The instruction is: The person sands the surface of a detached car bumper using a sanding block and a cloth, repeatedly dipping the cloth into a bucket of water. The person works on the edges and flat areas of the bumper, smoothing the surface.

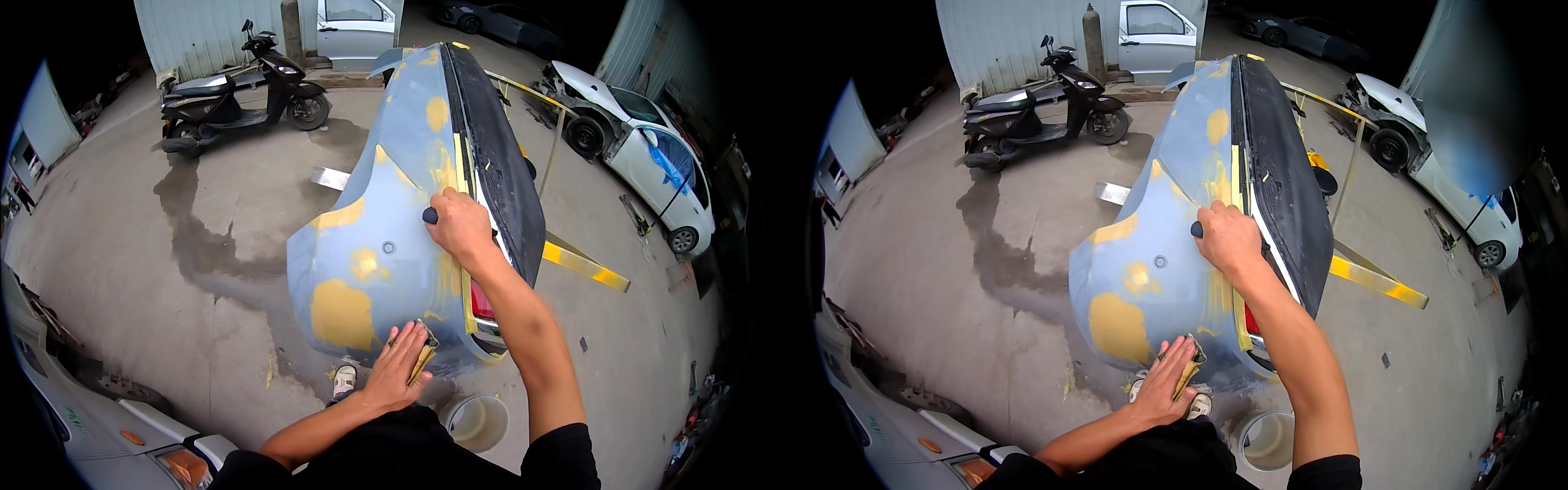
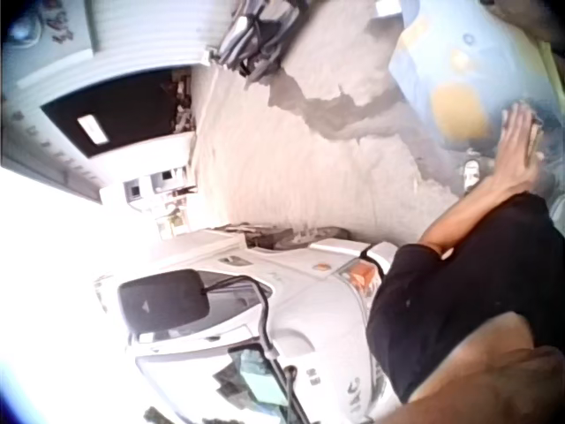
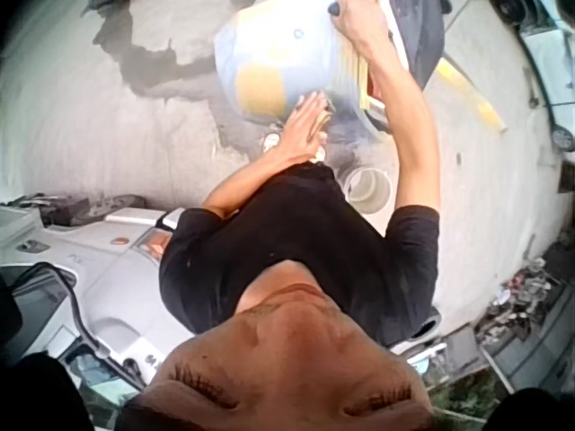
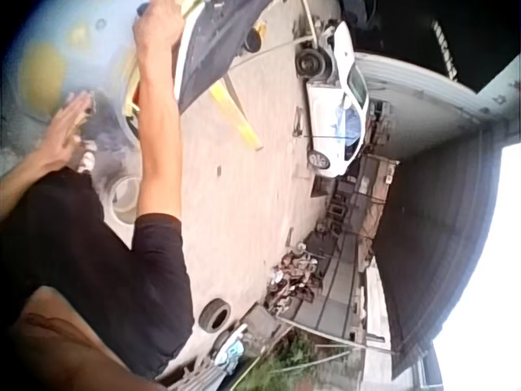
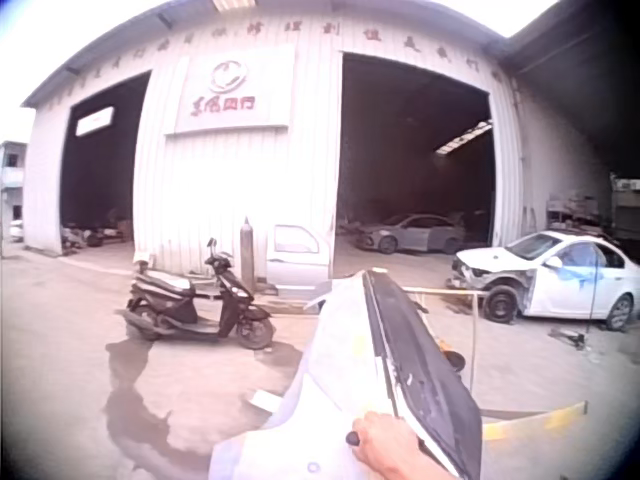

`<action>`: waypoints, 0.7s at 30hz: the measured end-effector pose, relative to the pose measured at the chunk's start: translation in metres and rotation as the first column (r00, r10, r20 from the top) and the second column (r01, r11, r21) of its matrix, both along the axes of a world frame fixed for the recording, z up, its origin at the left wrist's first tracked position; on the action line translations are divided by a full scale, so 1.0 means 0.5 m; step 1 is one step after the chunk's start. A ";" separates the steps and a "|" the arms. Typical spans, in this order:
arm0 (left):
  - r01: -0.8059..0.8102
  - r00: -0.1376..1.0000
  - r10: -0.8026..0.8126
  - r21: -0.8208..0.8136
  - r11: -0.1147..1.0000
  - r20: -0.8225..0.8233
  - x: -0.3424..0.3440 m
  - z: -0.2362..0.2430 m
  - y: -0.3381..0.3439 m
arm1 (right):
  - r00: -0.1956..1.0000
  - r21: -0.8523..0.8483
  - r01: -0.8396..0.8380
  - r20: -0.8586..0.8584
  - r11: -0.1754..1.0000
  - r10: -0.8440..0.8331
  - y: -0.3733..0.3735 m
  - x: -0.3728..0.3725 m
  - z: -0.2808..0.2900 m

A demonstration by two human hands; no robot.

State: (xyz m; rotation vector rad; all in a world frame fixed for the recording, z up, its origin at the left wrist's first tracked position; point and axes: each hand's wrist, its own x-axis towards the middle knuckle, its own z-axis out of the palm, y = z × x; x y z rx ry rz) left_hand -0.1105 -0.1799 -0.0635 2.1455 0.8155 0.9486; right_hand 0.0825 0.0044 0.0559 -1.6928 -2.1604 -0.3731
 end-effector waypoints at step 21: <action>0.264 0.962 -0.243 -0.195 0.945 0.126 -0.057 -0.011 -0.016 | 0.754 -0.156 0.369 -0.526 0.916 -0.393 -0.558 -0.054 -0.207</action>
